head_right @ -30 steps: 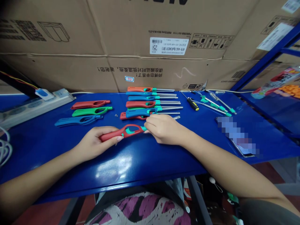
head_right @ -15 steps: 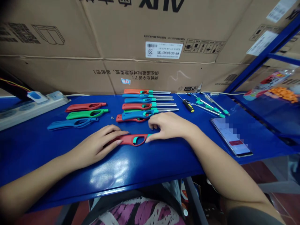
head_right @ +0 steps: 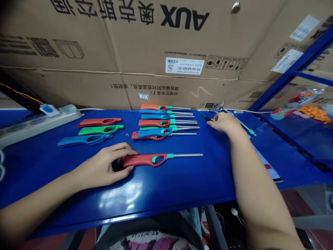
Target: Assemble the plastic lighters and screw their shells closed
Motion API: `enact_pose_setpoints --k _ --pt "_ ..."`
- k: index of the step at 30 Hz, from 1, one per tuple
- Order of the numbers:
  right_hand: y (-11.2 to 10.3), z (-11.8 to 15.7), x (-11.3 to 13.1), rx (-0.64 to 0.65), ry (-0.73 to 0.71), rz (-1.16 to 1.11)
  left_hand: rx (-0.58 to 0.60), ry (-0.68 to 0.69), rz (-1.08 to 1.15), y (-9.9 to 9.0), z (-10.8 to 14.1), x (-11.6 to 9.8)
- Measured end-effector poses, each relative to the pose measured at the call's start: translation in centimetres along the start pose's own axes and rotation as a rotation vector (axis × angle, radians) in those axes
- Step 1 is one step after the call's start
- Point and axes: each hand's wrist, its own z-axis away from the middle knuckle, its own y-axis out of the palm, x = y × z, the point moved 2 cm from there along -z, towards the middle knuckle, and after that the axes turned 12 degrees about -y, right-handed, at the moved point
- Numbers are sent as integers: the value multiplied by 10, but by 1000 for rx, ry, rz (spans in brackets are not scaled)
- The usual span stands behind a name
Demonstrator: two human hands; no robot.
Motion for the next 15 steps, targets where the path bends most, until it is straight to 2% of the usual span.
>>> enact_pose_setpoints --k 2,4,6,7,9,11,15 --pt "-14 7 8 -174 -45 -58 1 -1 30 0 0 -1" --pt "-26 16 18 -409 -49 -96 7 1 66 0 1 -2" --pt "-29 25 32 -618 -75 -172 17 4 105 2 2 -2" --pt "-28 29 41 -693 -134 -262 19 9 122 3 2 -2" --pt "-19 38 63 -827 -342 -603 20 19 153 5 1 -2" --pt "-5 48 88 -816 -480 -826 13 23 172 8 0 -1" --pt "23 66 140 -450 -705 -996 26 13 184 12 0 1"
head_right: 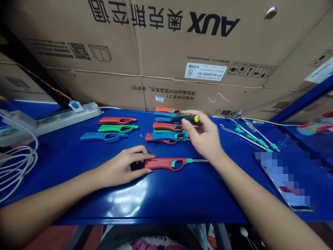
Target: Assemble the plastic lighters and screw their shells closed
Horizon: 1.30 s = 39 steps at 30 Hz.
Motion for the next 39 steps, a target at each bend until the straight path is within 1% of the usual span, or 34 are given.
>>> enact_pose_setpoints --k 2,4,7,12,14,17,20,23,25,29,33,37,39 --pt "22 4 6 154 -8 -24 14 1 3 1 1 0" --pt "37 3 11 255 -51 10 17 5 8 1 1 0" --pt "53 -4 15 331 -119 61 13 5 11 2 3 1" --pt "68 -14 17 429 -111 118 18 7 15 4 4 2" --pt "69 -15 19 424 -116 118 21 9 16 4 5 2" --pt "68 -16 20 345 -101 111 21 14 15 3 6 2" --pt "65 -18 21 261 -63 86 17 17 14 3 5 1" --pt "65 -18 22 233 -12 22 18 16 13 3 5 0" --pt "66 -17 23 242 -8 10 19 17 9 2 5 0" --pt "70 -14 27 337 -90 81 17 19 0 3 6 1" --pt "68 -13 33 309 -117 104 17 24 -1 3 5 1" --pt "63 -12 38 269 -94 83 6 28 14 3 5 1" --pt "62 -10 39 309 -81 96 0 26 13 3 5 1"
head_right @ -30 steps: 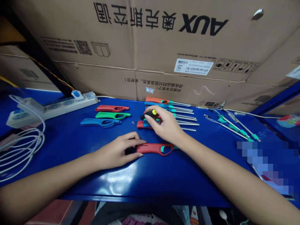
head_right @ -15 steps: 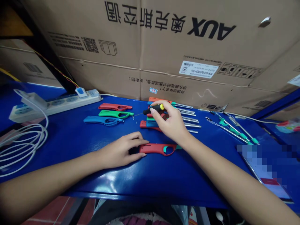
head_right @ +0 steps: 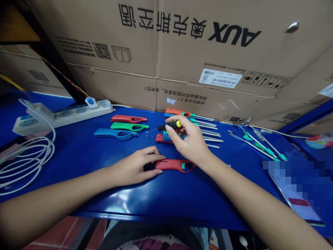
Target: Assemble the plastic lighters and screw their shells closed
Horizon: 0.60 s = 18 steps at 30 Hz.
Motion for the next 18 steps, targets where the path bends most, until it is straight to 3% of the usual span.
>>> enact_pose_setpoints --k 3,8,12,18 --pt "2 4 0 85 19 33 -7 -7 -12 1 0 0" --pt "1 8 -1 9 13 39 -12 -4 -11 1 -1 0" --pt "2 8 -2 63 10 39 -1 -13 -21 0 0 0" --pt "1 12 -4 29 41 29 -7 -10 -16 0 0 0"
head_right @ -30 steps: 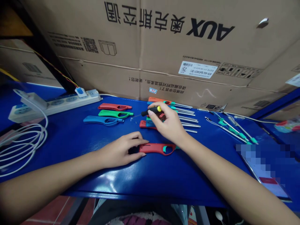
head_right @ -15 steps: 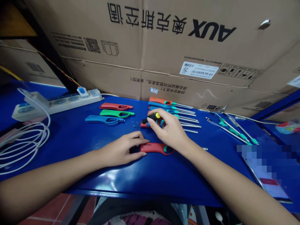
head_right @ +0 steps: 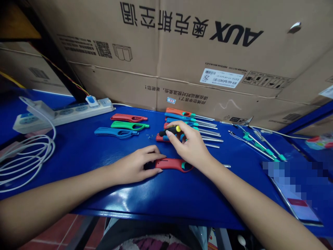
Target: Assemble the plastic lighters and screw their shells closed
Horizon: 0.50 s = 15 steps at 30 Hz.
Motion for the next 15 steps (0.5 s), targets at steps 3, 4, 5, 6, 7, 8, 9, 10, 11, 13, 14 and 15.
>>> enact_pose_setpoints --k 3,4,5,6,7,8,9,10,11,13,14,15 --pt "1 1 1 -17 3 -10 7 1 3 0 0 0" --pt "0 2 2 -42 1 -15 9 1 4 0 0 0" --pt "-2 3 3 -73 2 -24 11 2 8 0 0 1" --pt "-4 4 3 -115 8 -42 9 3 14 0 0 1" --pt "-7 5 3 -170 22 -68 4 3 23 0 0 2" --pt "-10 6 2 -235 46 -98 -3 5 32 0 -1 2" --pt "-14 7 1 -302 74 -136 -10 8 41 1 -1 3" --pt "-19 8 -2 -364 103 -181 -16 13 47 1 -1 3" --pt "-23 9 -5 -425 126 -229 -20 18 50 2 -1 3" --pt "-30 10 -12 -531 148 -327 -38 18 55 3 -1 3" --pt "-32 11 -15 -572 156 -372 -55 5 67 3 -1 3" --pt "-34 11 -18 -600 168 -412 -82 -20 90 2 -1 3"
